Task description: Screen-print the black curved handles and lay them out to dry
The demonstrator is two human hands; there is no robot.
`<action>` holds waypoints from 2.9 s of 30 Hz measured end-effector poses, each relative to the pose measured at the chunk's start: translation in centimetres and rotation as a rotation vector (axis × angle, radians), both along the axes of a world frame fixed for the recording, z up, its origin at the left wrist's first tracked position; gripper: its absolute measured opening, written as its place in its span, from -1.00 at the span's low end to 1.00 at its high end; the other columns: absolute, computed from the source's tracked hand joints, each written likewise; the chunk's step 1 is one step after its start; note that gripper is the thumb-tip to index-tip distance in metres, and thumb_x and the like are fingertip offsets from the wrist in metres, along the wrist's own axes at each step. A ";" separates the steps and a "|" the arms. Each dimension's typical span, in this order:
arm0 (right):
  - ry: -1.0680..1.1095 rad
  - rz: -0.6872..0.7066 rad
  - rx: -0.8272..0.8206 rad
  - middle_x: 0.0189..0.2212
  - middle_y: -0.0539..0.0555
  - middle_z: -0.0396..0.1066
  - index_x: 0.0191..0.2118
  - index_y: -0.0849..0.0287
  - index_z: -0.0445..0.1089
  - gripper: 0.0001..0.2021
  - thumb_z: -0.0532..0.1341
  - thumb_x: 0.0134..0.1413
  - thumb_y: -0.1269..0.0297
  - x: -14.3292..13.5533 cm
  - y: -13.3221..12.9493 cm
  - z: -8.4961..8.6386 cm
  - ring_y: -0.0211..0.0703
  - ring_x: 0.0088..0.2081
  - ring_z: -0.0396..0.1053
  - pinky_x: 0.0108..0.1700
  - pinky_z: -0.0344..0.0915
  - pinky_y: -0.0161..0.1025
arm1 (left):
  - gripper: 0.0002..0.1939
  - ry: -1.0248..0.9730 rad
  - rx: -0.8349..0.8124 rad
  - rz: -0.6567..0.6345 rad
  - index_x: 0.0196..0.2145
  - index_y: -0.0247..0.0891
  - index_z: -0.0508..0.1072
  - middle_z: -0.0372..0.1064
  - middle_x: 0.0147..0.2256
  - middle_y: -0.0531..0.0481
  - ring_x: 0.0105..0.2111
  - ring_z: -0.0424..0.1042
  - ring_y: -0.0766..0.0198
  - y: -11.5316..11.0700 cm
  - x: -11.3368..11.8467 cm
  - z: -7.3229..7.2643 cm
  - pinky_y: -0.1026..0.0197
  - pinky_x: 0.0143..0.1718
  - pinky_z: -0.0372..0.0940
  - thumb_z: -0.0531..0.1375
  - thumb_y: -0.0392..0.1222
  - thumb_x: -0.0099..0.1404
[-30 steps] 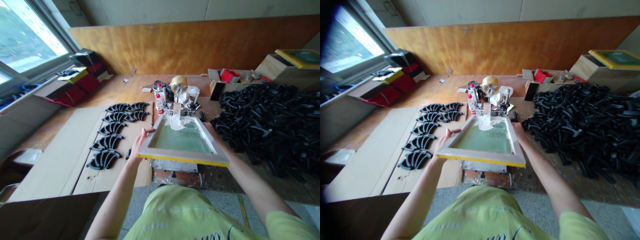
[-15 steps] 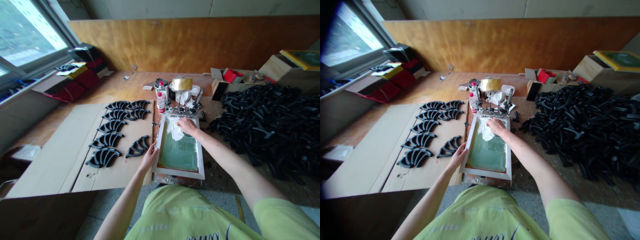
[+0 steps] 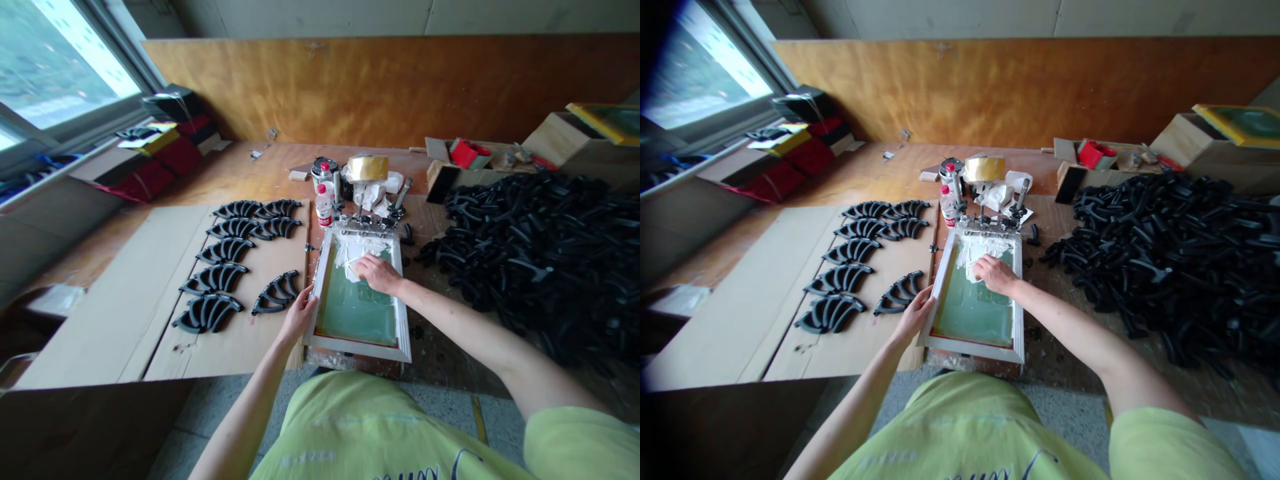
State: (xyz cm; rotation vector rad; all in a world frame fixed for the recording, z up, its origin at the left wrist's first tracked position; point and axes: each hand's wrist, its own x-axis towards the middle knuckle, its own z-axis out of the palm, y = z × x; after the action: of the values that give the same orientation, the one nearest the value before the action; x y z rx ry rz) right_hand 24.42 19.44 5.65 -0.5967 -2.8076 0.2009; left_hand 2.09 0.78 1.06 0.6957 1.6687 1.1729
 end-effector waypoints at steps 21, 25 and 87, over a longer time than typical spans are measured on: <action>0.216 -0.680 -0.118 -0.49 -0.01 0.50 -0.33 0.31 0.47 -0.84 0.14 0.14 0.43 7.1 5.9 -0.8 -0.30 -0.47 0.39 -0.43 0.34 -0.41 | -0.47 -0.234 0.506 0.073 -0.08 -0.26 0.47 0.47 -0.23 -0.07 -0.22 0.49 0.21 7.8 0.8 15.8 0.26 -0.29 0.39 0.09 0.24 0.28; 0.118 -0.446 -0.164 -0.25 0.09 0.51 -0.12 0.20 0.46 -0.73 0.35 0.01 0.33 4.6 1.7 -3.9 -0.13 -0.18 0.42 -0.11 0.34 -0.22 | -0.43 -0.293 0.476 0.184 -0.01 -0.26 0.40 0.49 -0.28 -0.10 -0.27 0.50 0.24 9.4 2.5 15.2 0.31 -0.40 0.37 0.00 0.26 0.32; -0.255 -0.250 -0.581 -0.02 0.28 0.32 0.03 0.18 0.45 -0.63 0.21 0.06 0.39 -24.3 -7.8 -9.9 -0.02 -0.10 0.43 0.00 0.30 -0.18 | -0.54 -0.026 -0.389 0.519 -0.44 -0.27 0.38 0.53 -0.41 -0.28 -0.59 0.46 0.20 -5.0 -9.4 -9.2 0.19 -0.55 0.37 0.02 0.19 0.31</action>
State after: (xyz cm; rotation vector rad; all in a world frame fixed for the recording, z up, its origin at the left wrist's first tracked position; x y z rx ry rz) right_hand 0.09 11.60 -4.23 -1.1613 -2.8606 0.9680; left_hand -7.35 -4.21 -8.14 -0.0023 2.0452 1.1395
